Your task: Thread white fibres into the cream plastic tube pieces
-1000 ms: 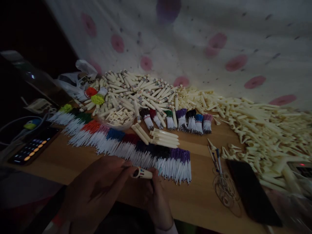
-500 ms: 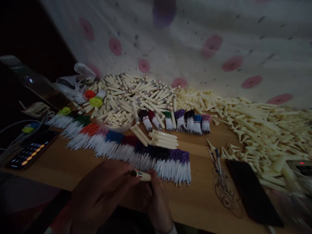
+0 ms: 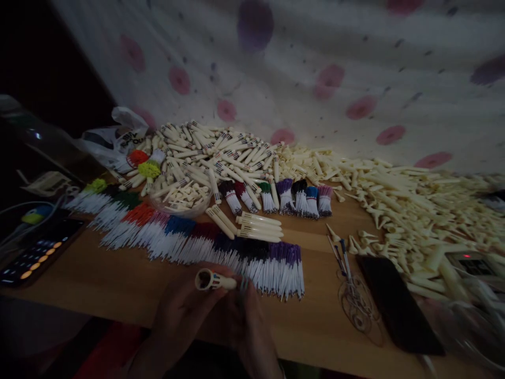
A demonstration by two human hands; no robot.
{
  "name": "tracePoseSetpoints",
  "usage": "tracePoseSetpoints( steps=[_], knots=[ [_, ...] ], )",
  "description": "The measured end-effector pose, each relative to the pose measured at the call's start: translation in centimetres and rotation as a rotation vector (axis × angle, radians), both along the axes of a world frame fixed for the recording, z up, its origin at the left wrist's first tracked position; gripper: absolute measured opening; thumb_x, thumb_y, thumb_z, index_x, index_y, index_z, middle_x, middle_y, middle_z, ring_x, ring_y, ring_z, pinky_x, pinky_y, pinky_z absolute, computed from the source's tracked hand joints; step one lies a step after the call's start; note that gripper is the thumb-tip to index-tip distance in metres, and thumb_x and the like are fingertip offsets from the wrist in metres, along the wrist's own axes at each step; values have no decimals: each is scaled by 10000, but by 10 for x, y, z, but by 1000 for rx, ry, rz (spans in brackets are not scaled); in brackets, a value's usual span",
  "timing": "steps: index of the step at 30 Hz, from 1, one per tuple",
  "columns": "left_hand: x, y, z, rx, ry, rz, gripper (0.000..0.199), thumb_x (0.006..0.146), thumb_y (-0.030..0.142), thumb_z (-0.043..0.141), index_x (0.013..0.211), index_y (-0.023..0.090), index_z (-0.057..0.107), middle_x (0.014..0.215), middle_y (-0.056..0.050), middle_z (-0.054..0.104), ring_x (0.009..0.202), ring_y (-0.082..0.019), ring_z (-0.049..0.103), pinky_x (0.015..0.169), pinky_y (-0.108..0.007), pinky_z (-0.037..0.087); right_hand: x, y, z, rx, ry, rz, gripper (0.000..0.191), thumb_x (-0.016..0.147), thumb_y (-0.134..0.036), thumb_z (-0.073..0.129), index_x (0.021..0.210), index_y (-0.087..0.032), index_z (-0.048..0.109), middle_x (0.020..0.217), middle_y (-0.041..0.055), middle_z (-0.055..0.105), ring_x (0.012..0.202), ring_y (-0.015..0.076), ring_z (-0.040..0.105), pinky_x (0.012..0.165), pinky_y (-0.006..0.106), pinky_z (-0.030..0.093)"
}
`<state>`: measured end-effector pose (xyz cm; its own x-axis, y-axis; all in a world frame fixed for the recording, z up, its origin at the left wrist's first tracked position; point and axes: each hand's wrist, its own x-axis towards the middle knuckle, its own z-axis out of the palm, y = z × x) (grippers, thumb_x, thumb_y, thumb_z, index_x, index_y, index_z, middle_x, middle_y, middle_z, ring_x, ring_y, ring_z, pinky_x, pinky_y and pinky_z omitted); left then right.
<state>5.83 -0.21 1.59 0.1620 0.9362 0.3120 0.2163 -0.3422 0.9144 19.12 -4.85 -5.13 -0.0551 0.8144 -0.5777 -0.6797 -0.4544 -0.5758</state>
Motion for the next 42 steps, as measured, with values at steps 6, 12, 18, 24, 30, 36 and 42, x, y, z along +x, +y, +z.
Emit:
tracePoseSetpoints(
  steps=[6, 12, 18, 24, 30, 36, 42],
  knots=[
    [-10, 3, -2, 83, 61, 82, 168, 961, 202, 613, 1061, 256, 736, 990, -45, 757, 920, -190, 734, 793, -272, 635, 35, -23, 34, 159, -612, -139, 402, 722, -633, 842, 887, -279, 748, 843, 35, 714, 705, 153, 616, 613, 231, 517],
    [-16, -1, -12, 182, 109, 12, 295, 950, 157, 599, 1187, 300, 702, 1031, -27, 762, 922, -194, 749, 780, -270, 648, 32, -21, 91, 413, -1144, -239, 136, 812, -468, 806, 872, -346, 805, 754, 45, 750, 671, 231, 653, 615, 329, 482],
    [-24, -7, -9, 109, 156, -46, 305, 973, 177, 581, 1222, 301, 709, 1077, -32, 747, 983, -191, 730, 848, -273, 617, 25, -10, 102, 517, -1209, -114, 68, 837, -347, 785, 901, -352, 806, 743, 28, 789, 578, 223, 692, 521, 313, 472],
    [-25, -9, -10, 71, 148, -87, 317, 1004, 210, 566, 1253, 358, 697, 1090, -10, 735, 995, -163, 709, 877, -240, 571, 29, -8, 106, 669, -1448, 104, 123, 990, -259, 581, 1034, -287, 692, 817, -11, 797, 678, 174, 754, 588, 249, 537],
    [-28, -8, -12, 89, 173, -185, 369, 993, 223, 594, 1315, 386, 670, 1106, -7, 751, 1001, -160, 728, 861, -220, 582, 34, -5, 107, 758, -1576, 196, 126, 1029, -228, 522, 1000, -282, 632, 781, -69, 766, 645, 115, 745, 583, 197, 521],
    [-28, -14, -18, -155, 100, -115, 241, 943, 341, 682, 1175, 365, 746, 1102, -2, 800, 981, -198, 753, 884, -268, 593, 41, -6, 107, 792, -1624, 241, 211, 1056, -247, 463, 960, -258, 650, 753, -46, 748, 636, 118, 741, 575, 202, 513],
    [-35, -14, -19, -190, 39, -194, 185, 976, 367, 635, 1119, 363, 752, 1084, 21, 797, 961, -148, 739, 858, -187, 562, 44, -9, 108, 805, -1657, 263, 226, 1075, -321, 454, 987, -258, 652, 767, -35, 752, 651, 121, 744, 564, 195, 518]
  ],
)
